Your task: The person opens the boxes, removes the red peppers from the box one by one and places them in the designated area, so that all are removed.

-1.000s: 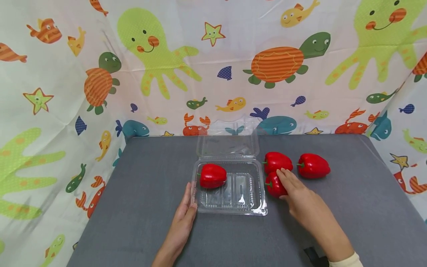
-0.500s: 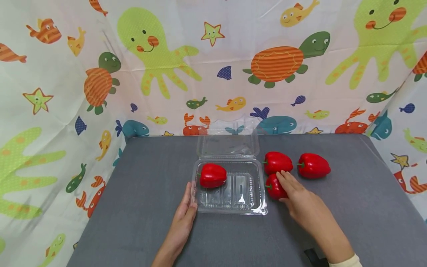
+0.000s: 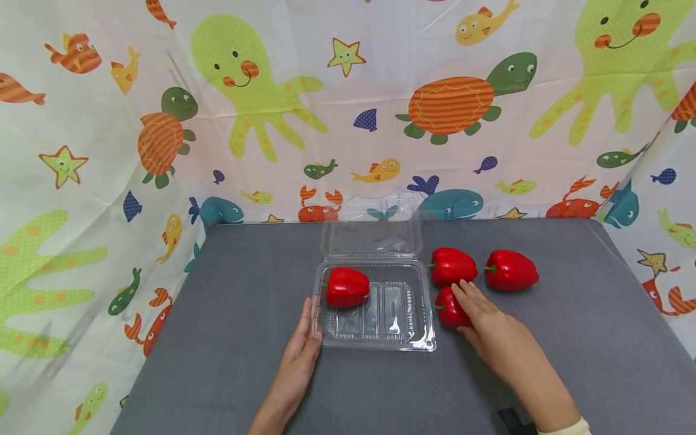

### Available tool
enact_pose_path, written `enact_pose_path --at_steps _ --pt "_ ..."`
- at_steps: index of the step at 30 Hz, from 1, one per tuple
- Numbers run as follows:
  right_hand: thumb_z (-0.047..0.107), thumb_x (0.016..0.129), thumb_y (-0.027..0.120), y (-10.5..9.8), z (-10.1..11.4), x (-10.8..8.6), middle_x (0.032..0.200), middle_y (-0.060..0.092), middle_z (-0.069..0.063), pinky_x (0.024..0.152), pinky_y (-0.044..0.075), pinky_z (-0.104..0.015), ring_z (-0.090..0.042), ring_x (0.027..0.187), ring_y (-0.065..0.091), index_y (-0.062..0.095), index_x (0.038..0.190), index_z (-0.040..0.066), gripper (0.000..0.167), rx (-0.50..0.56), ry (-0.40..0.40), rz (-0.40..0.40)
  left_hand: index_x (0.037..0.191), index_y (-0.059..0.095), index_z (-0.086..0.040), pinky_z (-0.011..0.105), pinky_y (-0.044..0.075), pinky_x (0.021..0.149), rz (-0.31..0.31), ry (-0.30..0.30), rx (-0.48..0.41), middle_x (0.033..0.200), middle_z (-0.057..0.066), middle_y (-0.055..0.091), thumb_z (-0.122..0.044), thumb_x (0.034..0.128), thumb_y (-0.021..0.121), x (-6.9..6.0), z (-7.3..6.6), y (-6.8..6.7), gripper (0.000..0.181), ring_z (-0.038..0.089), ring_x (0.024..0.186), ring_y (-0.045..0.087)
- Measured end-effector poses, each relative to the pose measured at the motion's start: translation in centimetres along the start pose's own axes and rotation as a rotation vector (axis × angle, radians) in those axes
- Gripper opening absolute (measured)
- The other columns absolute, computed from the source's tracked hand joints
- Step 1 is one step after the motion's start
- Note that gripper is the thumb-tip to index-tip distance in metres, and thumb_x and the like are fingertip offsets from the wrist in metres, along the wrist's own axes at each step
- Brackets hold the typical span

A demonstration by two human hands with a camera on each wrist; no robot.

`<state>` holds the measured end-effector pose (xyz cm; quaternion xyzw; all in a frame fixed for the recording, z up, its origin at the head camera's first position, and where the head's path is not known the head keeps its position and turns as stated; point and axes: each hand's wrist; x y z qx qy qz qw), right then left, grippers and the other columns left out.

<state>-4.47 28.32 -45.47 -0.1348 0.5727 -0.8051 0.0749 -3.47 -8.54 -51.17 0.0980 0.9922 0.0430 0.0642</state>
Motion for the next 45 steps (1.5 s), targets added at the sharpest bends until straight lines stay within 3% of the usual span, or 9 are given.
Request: enact_pose_path --at_steps 7,21,32,39,45 --pt "0.017 0.072 0.099 0.1 -0.2 -0.2 0.154 0.052 -0.023 0.086 0.06 -0.059 -0.048 0.135 0.056 0.049 0.157 0.004 0.099 -0.01 -0.001 -0.007 0.172 -0.001 -0.023 0.019 0.015 0.123 0.009 0.015 -0.008 0.176 -0.015 0.005 -0.006 0.114 0.038 -0.1 0.0 0.1 0.071 0.006 0.161 0.002" --pt "0.016 0.072 0.099 -0.1 -0.5 -0.4 0.153 0.055 -0.021 0.086 0.06 -0.059 -0.047 0.132 0.06 0.053 0.155 0.006 0.095 -0.002 -0.031 -0.019 0.171 -0.002 -0.017 0.01 0.017 0.12 0.027 0.053 -0.025 0.177 -0.01 0.005 -0.003 0.1136 0.037 -0.2 0.3 0.0 0.071 0.011 0.162 0.002" --pt "0.017 0.071 0.099 -0.8 -0.6 0.0 0.149 0.059 -0.022 0.085 0.061 -0.056 -0.047 0.123 0.066 0.055 0.153 0.005 0.094 -0.003 -0.089 -0.031 0.172 0.0 -0.021 0.01 0.017 0.12 0.022 0.053 -0.025 0.177 -0.011 0.007 -0.005 0.1139 0.038 -0.2 0.2 0.1 0.071 0.008 0.162 0.002" --pt "0.02 0.075 0.098 -1.6 0.0 0.5 0.148 0.061 -0.021 0.079 0.064 -0.051 -0.04 0.104 0.076 0.053 0.155 0.009 0.093 0.018 -0.093 -0.023 0.172 0.0 -0.019 0.01 0.017 0.12 0.027 0.065 -0.037 0.177 -0.01 0.007 -0.005 0.1139 0.037 -0.2 0.1 0.2 0.07 0.009 0.162 0.002" --pt "0.025 0.079 0.095 -2.2 1.5 1.4 0.147 0.062 -0.018 0.078 0.065 -0.05 -0.038 0.106 0.076 0.05 0.159 0.015 0.092 0.046 -0.096 -0.012 0.172 0.001 -0.021 0.01 0.017 0.12 0.025 0.078 -0.03 0.177 -0.008 0.007 -0.005 0.1142 0.037 -0.2 0.3 0.1 0.069 0.01 0.162 0.003"
Point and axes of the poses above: each hand's wrist, its own x-axis towards the middle knuckle, its own y-axis out of the palm, z = x × y
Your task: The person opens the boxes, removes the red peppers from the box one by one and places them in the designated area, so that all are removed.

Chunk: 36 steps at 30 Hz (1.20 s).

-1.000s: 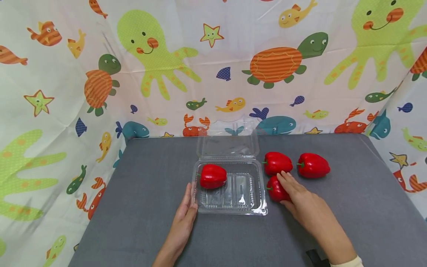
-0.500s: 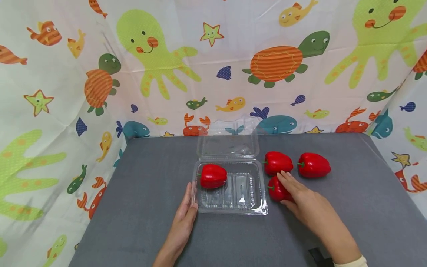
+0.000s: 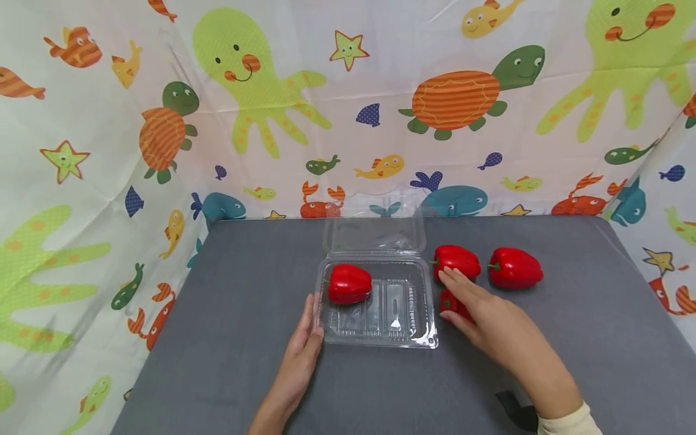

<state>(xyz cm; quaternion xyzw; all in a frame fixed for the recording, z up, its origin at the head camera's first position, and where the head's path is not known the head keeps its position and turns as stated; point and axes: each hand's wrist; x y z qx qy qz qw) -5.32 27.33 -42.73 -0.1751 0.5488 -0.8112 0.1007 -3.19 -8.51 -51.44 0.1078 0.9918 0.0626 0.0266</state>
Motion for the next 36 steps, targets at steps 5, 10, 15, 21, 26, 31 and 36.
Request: enact_pose_path --at_steps 5,10,15,21,26,31,36 --pt "0.026 0.082 0.092 0.6 2.0 1.4 0.149 0.062 -0.012 0.079 0.065 -0.044 -0.029 0.105 0.077 0.05 0.159 0.015 0.089 0.009 -0.075 -0.029 0.172 0.0 -0.019 0.009 0.017 0.12 -0.006 -0.001 -0.001 0.177 -0.01 0.009 -0.005 0.1142 0.037 0.0 0.1 0.0 0.069 0.009 0.162 0.003" --pt "0.036 0.088 0.087 1.5 4.5 3.4 0.158 0.053 -0.01 0.078 0.065 -0.035 -0.033 0.131 0.065 0.046 0.161 0.015 0.087 0.007 -0.119 0.016 0.171 -0.001 -0.017 0.01 0.017 0.12 -0.002 0.005 0.002 0.177 -0.01 0.008 -0.004 0.1142 0.036 0.2 0.0 -0.1 0.069 0.01 0.162 0.003" --pt "0.042 0.091 0.083 2.9 6.9 5.2 0.164 0.046 -0.009 0.078 0.065 -0.036 -0.034 0.138 0.059 0.041 0.164 0.015 0.089 0.023 -0.139 0.059 0.171 -0.001 -0.017 0.009 0.016 0.12 -0.008 0.006 0.004 0.177 -0.009 0.007 -0.003 0.114 0.035 0.1 -0.1 -0.1 0.069 0.011 0.162 0.002" --pt "0.042 0.09 0.084 4.3 8.5 6.5 0.168 0.037 -0.011 0.096 0.06 -0.05 -0.035 0.149 0.046 0.038 0.165 0.009 0.094 0.049 -0.133 0.1 0.171 0.0 -0.02 0.009 0.014 0.12 -0.004 0.008 -0.006 0.178 -0.006 0.005 -0.003 0.1138 0.035 0.3 -0.2 0.2 0.069 0.011 0.162 0.001" --pt "0.039 0.088 0.086 5.4 9.1 7.2 0.17 0.031 -0.017 0.104 0.053 -0.058 -0.039 0.154 0.035 0.032 0.165 0.002 0.101 0.075 -0.118 0.156 0.171 0.002 -0.019 0.008 0.016 0.12 -0.024 -0.005 0.02 0.178 -0.006 0.005 -0.004 0.1138 0.036 0.2 -0.2 0.2 0.069 0.011 0.162 0.003" --pt "0.039 0.087 0.087 6.0 9.4 7.4 0.17 0.03 -0.019 0.103 0.053 -0.058 -0.04 0.155 0.034 0.031 0.165 0.001 0.104 0.088 -0.11 0.151 0.171 0.001 -0.017 0.007 0.018 0.118 -0.012 -0.019 0.032 0.178 -0.005 0.005 -0.004 0.1141 0.036 0.1 -0.1 0.3 0.069 0.012 0.162 0.003" --pt "0.039 0.087 0.087 6.4 9.8 8.2 0.17 0.031 -0.019 0.107 0.051 -0.055 -0.039 0.156 0.032 0.032 0.164 0.0 0.103 0.09 -0.125 0.137 0.171 -0.004 -0.015 0.007 0.018 0.118 0.003 -0.021 0.023 0.178 -0.007 0.003 -0.005 0.1146 0.035 0.2 -0.2 0.2 0.069 0.012 0.162 0.0"
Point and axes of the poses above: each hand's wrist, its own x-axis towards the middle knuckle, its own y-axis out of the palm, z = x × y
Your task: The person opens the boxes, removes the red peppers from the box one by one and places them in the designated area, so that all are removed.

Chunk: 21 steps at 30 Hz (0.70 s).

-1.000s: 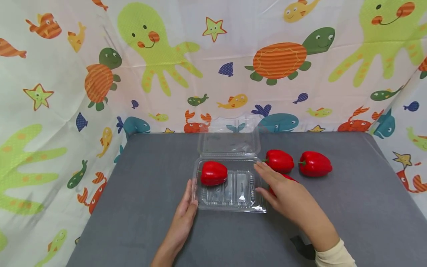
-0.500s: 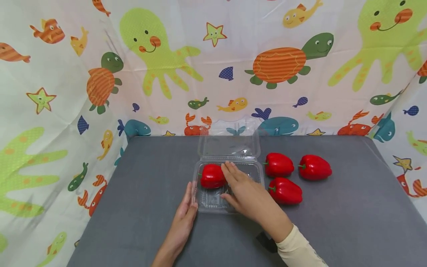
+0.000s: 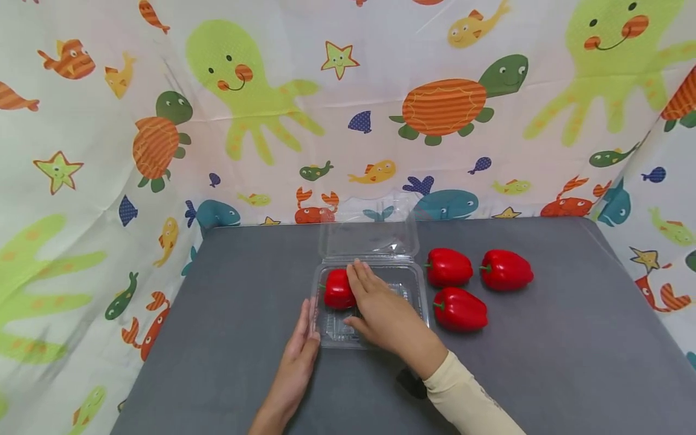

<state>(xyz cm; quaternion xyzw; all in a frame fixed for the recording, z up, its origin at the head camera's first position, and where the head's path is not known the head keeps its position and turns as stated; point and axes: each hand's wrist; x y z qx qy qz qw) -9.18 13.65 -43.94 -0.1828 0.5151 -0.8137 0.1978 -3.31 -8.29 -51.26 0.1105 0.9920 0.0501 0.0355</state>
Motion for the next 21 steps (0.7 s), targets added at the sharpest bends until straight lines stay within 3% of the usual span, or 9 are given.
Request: enact_pose_path --at_steps 9,15,21 --pt "0.038 0.088 0.087 1.0 -0.2 1.0 0.171 0.028 -0.018 0.109 0.049 -0.055 -0.038 0.157 0.028 0.029 0.165 0.0 0.105 -0.009 0.027 0.035 0.171 -0.003 -0.021 0.009 0.018 0.118 0.01 -0.001 -0.003 0.177 -0.008 0.004 -0.007 0.115 0.036 0.2 0.1 -0.3 0.07 0.012 0.162 0.0" --pt "0.04 0.088 0.086 1.4 -0.4 1.0 0.171 0.029 -0.019 0.106 0.052 -0.057 -0.038 0.156 0.031 0.03 0.165 0.0 0.103 -0.018 0.045 0.057 0.171 -0.002 -0.017 0.009 0.017 0.119 0.013 0.019 -0.01 0.178 -0.006 0.004 -0.005 0.1146 0.036 0.2 0.3 -0.2 0.069 0.012 0.162 0.001" --pt "0.038 0.088 0.087 1.6 -0.4 1.3 0.169 0.033 -0.019 0.105 0.053 -0.056 -0.037 0.155 0.034 0.033 0.164 0.0 0.101 -0.029 0.014 0.021 0.171 -0.001 -0.019 0.01 0.017 0.12 0.018 0.034 -0.017 0.178 -0.007 0.005 -0.003 0.1141 0.036 0.1 0.3 -0.2 0.07 0.014 0.163 0.0"
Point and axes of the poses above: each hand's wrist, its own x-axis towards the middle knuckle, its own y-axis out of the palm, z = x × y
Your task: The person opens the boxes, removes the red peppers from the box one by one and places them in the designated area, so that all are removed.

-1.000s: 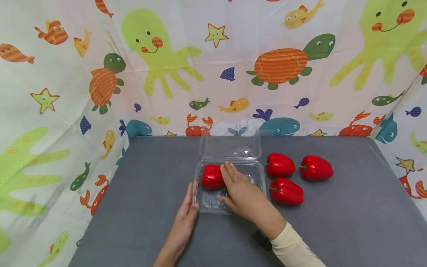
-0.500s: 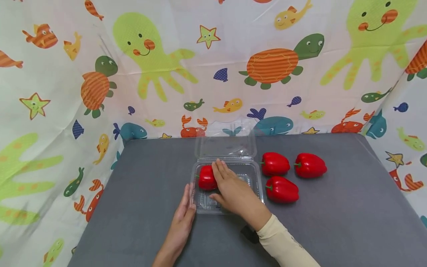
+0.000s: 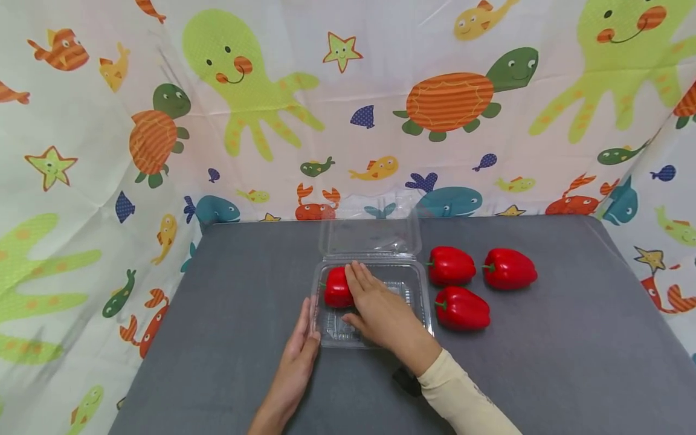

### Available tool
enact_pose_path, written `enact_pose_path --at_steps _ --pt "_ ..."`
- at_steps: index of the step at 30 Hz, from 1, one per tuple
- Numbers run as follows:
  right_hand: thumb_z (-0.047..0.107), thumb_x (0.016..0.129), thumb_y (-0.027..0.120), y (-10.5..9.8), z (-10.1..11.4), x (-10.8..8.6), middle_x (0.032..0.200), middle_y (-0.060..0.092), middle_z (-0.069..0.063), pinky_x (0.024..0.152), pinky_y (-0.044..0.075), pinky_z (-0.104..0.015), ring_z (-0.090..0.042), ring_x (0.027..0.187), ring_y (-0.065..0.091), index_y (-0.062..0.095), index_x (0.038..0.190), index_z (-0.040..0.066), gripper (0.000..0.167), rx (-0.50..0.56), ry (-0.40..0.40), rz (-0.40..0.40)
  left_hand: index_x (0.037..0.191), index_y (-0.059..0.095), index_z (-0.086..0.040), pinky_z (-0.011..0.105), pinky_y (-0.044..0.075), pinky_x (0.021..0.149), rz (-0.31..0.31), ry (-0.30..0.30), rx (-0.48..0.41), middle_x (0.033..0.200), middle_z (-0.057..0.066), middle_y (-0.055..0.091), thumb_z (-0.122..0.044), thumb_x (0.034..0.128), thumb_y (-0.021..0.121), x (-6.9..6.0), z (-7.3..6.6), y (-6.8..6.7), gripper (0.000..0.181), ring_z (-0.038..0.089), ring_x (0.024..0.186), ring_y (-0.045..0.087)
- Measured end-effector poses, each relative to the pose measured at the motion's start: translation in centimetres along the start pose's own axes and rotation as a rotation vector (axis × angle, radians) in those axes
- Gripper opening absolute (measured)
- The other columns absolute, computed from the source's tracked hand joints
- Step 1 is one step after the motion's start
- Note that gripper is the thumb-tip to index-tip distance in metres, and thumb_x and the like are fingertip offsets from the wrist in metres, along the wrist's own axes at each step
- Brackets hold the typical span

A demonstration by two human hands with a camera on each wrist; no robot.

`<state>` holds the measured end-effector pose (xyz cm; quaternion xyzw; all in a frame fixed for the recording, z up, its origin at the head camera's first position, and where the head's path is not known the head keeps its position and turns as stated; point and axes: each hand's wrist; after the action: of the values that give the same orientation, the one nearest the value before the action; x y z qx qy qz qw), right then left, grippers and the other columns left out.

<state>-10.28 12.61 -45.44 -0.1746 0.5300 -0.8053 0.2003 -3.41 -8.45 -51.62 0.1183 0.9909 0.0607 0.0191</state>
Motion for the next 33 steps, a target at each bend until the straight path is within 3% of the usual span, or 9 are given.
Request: enact_pose_path --at_steps 18,29,33 --pt "0.039 0.09 0.085 0.8 1.5 1.3 0.164 0.041 -0.021 0.094 0.06 -0.059 -0.043 0.139 0.056 0.04 0.16 -0.002 0.093 -0.063 0.043 -0.071 0.171 -0.001 -0.015 0.009 0.017 0.12 -0.012 -0.027 -0.012 0.178 -0.006 0.004 -0.004 0.1143 0.036 -0.1 -0.4 0.2 0.069 0.012 0.162 0.0" --pt "0.035 0.089 0.087 1.3 1.8 1.4 0.16 0.046 -0.023 0.099 0.058 -0.055 -0.039 0.144 0.051 0.043 0.158 -0.004 0.09 -0.074 0.061 -0.134 0.171 -0.002 -0.016 0.01 0.017 0.12 -0.017 -0.015 0.002 0.178 -0.005 0.003 -0.004 0.1141 0.036 -0.1 -0.2 0.4 0.069 0.013 0.162 0.001" --pt "0.035 0.088 0.088 1.5 2.0 1.6 0.159 0.047 -0.023 0.095 0.059 -0.056 -0.039 0.143 0.052 0.045 0.157 -0.004 0.09 -0.07 0.087 -0.153 0.171 -0.002 -0.017 0.009 0.016 0.12 -0.015 -0.016 0.003 0.178 -0.006 0.003 -0.004 0.1141 0.036 -0.1 -0.3 0.4 0.07 0.012 0.162 0.001"
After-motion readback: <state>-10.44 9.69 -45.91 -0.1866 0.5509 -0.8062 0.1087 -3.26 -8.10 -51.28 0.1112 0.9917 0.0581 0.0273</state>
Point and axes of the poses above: each hand's wrist, its own x-axis towards the middle knuckle, its own y-axis out of the palm, z = x × y
